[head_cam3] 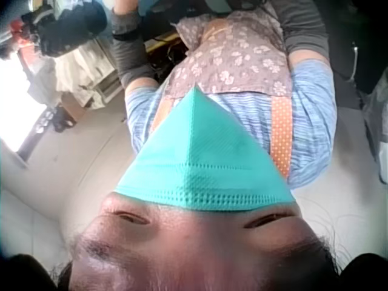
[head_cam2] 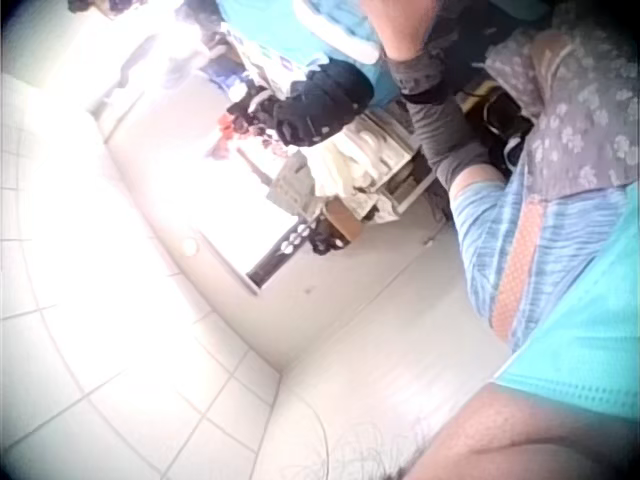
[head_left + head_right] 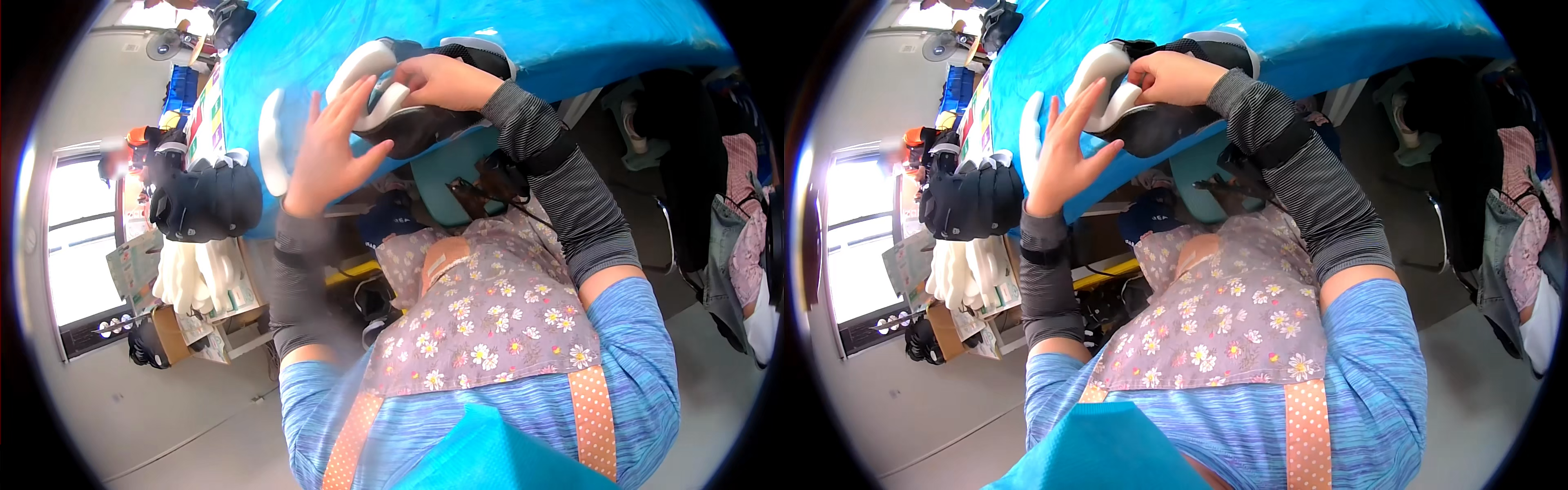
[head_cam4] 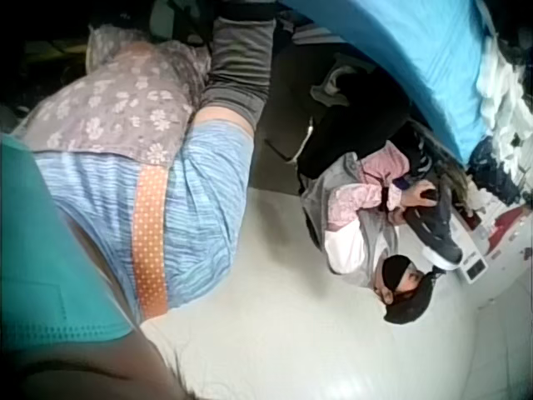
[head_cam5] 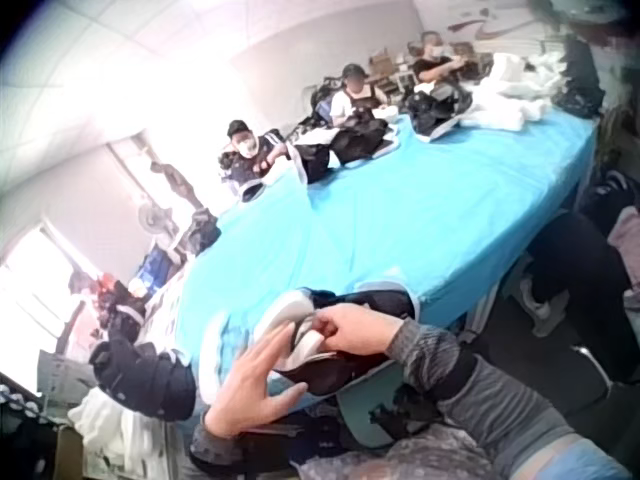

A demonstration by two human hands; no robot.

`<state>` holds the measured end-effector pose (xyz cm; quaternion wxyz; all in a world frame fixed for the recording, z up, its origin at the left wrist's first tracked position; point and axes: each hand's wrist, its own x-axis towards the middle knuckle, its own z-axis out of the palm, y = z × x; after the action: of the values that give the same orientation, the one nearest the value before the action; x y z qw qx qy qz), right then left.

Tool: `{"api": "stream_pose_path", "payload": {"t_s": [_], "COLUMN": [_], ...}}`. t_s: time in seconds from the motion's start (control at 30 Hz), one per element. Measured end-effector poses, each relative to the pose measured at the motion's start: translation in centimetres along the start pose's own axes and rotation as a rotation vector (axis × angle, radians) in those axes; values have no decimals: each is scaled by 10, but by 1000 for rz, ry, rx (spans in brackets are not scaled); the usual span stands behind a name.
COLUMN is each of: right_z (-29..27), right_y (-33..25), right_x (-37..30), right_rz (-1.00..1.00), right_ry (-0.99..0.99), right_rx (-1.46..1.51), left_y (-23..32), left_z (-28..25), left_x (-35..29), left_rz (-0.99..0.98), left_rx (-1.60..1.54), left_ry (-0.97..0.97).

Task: The person inserts foam padding into the interior of a shoe upper and aligns the components by hand.

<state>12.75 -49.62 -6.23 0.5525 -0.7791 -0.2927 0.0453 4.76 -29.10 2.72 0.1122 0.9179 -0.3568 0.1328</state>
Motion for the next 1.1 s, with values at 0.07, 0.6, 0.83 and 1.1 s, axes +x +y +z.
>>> {"api": "stream_pose_path", "payload": {"t_s": [0.07, 0.6, 0.83, 1.1], "right_z": [-2, -10, -8, -7], "right_y": [-2, 5, 2, 3], "right_x": [0, -4, -1, 0], "right_rz": [4, -83, -88, -72], "right_ry": [-86, -208, -152, -168], "right_rx": [-5, 213, 51, 75], "left_y": [12, -16, -23, -22], "left_z": [7, 24, 30, 35], "left_x": [2, 7, 7, 6], "left_rz": [3, -128, -243, -265], "left_rx": [12, -336, -416, -648], "left_ry": [33, 41, 8, 140]}}
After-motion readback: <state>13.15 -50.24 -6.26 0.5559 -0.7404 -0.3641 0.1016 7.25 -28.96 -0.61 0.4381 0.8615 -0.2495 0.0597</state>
